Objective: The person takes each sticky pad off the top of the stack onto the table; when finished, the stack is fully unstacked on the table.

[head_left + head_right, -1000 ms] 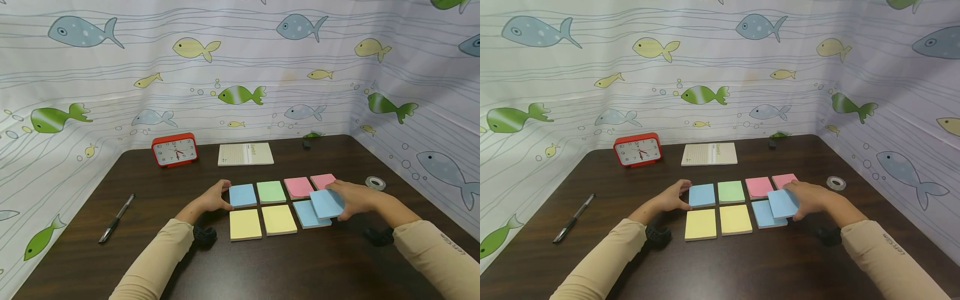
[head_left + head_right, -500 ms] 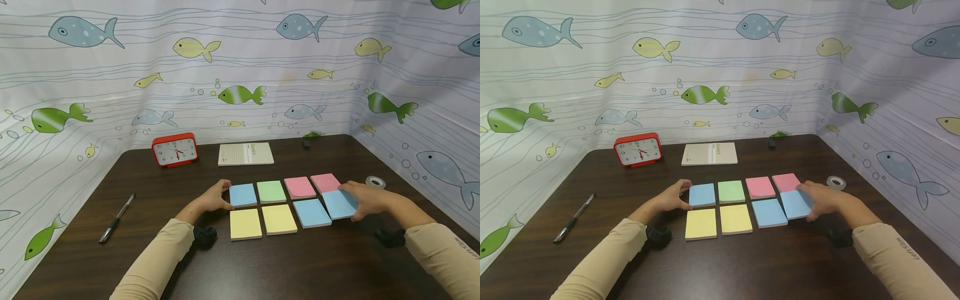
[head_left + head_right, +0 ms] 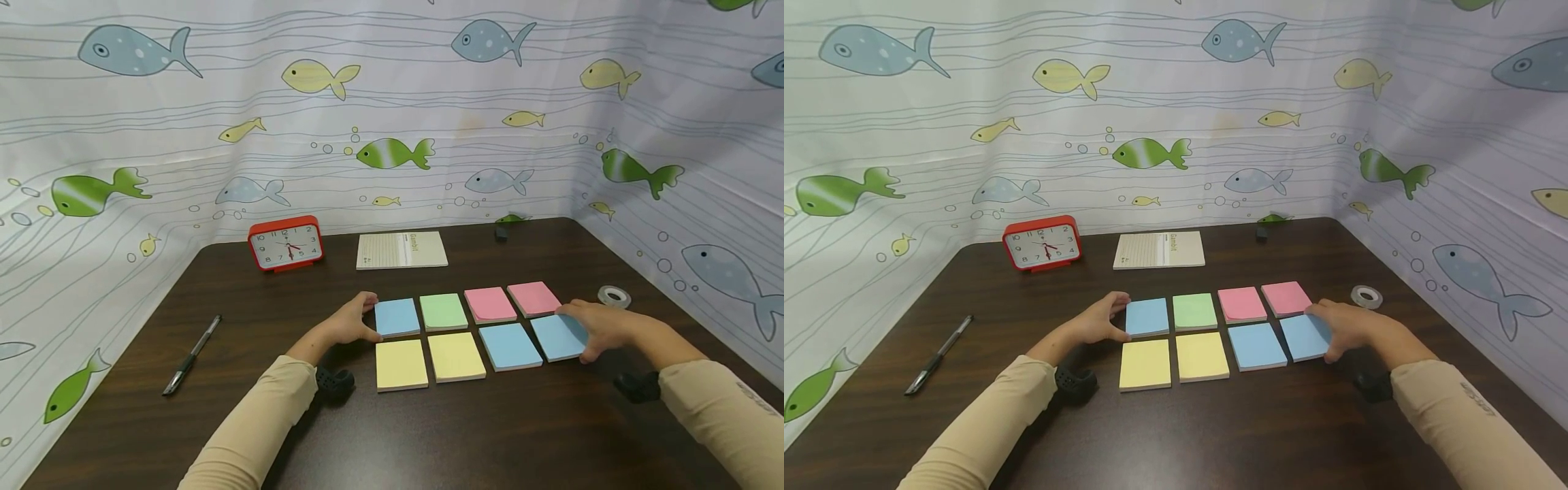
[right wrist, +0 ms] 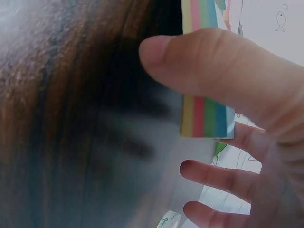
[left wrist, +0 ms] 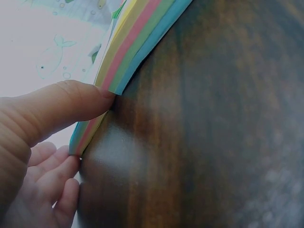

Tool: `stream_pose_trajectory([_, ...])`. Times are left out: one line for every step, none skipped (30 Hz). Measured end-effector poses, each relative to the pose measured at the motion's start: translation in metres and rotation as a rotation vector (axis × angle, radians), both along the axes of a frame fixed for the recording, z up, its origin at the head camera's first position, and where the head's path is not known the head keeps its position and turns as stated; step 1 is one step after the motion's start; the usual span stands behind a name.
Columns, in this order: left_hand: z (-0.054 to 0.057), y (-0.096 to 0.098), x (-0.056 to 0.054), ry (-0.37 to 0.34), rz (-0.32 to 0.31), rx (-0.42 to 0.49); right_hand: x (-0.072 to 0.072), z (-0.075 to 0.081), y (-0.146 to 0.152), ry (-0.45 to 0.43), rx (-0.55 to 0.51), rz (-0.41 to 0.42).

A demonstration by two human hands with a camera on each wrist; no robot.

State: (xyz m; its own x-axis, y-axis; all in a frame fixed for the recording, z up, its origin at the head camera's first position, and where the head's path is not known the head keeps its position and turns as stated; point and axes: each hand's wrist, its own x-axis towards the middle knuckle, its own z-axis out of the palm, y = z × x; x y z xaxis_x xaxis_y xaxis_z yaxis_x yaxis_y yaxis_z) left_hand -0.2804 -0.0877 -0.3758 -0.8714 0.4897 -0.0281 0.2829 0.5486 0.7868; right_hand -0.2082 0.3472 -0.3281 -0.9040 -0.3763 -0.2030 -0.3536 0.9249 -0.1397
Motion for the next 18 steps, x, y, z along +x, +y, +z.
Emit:
stream_pose_trajectory([0.0, 0.0, 0.0, -0.001, 0.002, -0.001, 0.0, 0.0, 0.0, -0.004, -0.001, 0.002])
stream_pose_trajectory([0.0, 0.0, 0.0, -0.002, 0.004, -0.001, -0.001, -0.001, 0.0, -0.008, -0.001, 0.002])
stream_pose_trajectory([0.0, 0.0, 0.0, -0.003, 0.005, 0.0, -0.001, -0.001, 0.0, -0.012, 0.0, 0.007])
stream_pose_trajectory([0.0, 0.0, 0.0, -0.002, 0.005, 0.0, -0.002, -0.002, 0.0, -0.017, 0.001, 0.007])
stream_pose_trajectory([0.0, -0.001, 0.0, -0.003, 0.005, 0.001, -0.002, -0.002, -0.001, -0.024, 0.004, 0.005])
stream_pose_trajectory([0.0, -0.001, 0.0, -0.003, 0.005, 0.002, -0.002, -0.002, -0.002, -0.032, 0.006, 0.003])
stream_pose_trajectory([0.0, -0.001, 0.0, -0.003, 0.005, 0.001, -0.003, -0.002, -0.002, -0.04, 0.008, 0.001])
stream_pose_trajectory([0.0, -0.001, 0.0, -0.003, 0.004, 0.001, -0.003, -0.003, -0.003, -0.049, 0.01, -0.002])
stream_pose_trajectory([0.0, -0.001, 0.0, -0.002, 0.004, 0.0, -0.003, -0.003, -0.004, -0.053, 0.014, -0.005])
stream_pose_trajectory([0.0, -0.001, 0.0, -0.001, 0.004, -0.001, -0.003, -0.002, -0.005, -0.056, 0.015, -0.013])
stream_pose_trajectory([0.0, -0.001, 0.0, -0.001, 0.005, -0.002, -0.003, -0.003, -0.006, -0.06, 0.019, -0.019])
stream_pose_trajectory([0.0, -0.001, 0.0, -0.001, 0.005, -0.001, -0.002, -0.002, -0.006, -0.066, 0.018, -0.027])
stream_pose_trajectory([0.0, -0.001, 0.001, -0.001, 0.004, -0.001, -0.002, -0.002, -0.007, -0.071, 0.021, -0.035])
stream_pose_trajectory([0.0, -0.001, 0.001, -0.002, 0.004, 0.0, -0.001, -0.002, -0.008, -0.078, 0.021, -0.044])
stream_pose_trajectory([0.0, -0.001, 0.001, -0.002, 0.004, -0.001, -0.001, -0.001, -0.009, -0.079, 0.024, -0.049])
stream_pose_trajectory([0.0, -0.001, 0.001, -0.004, 0.004, 0.0, 0.0, 0.0, -0.01, -0.081, 0.027, -0.053])
stream_pose_trajectory([0.0, -0.001, 0.001, -0.005, 0.004, 0.002, 0.0, 0.002, -0.011, -0.081, 0.031, -0.059])
stream_pose_trajectory([0.0, -0.001, 0.001, -0.005, 0.003, 0.003, 0.001, 0.004, -0.013, -0.078, 0.033, -0.06])
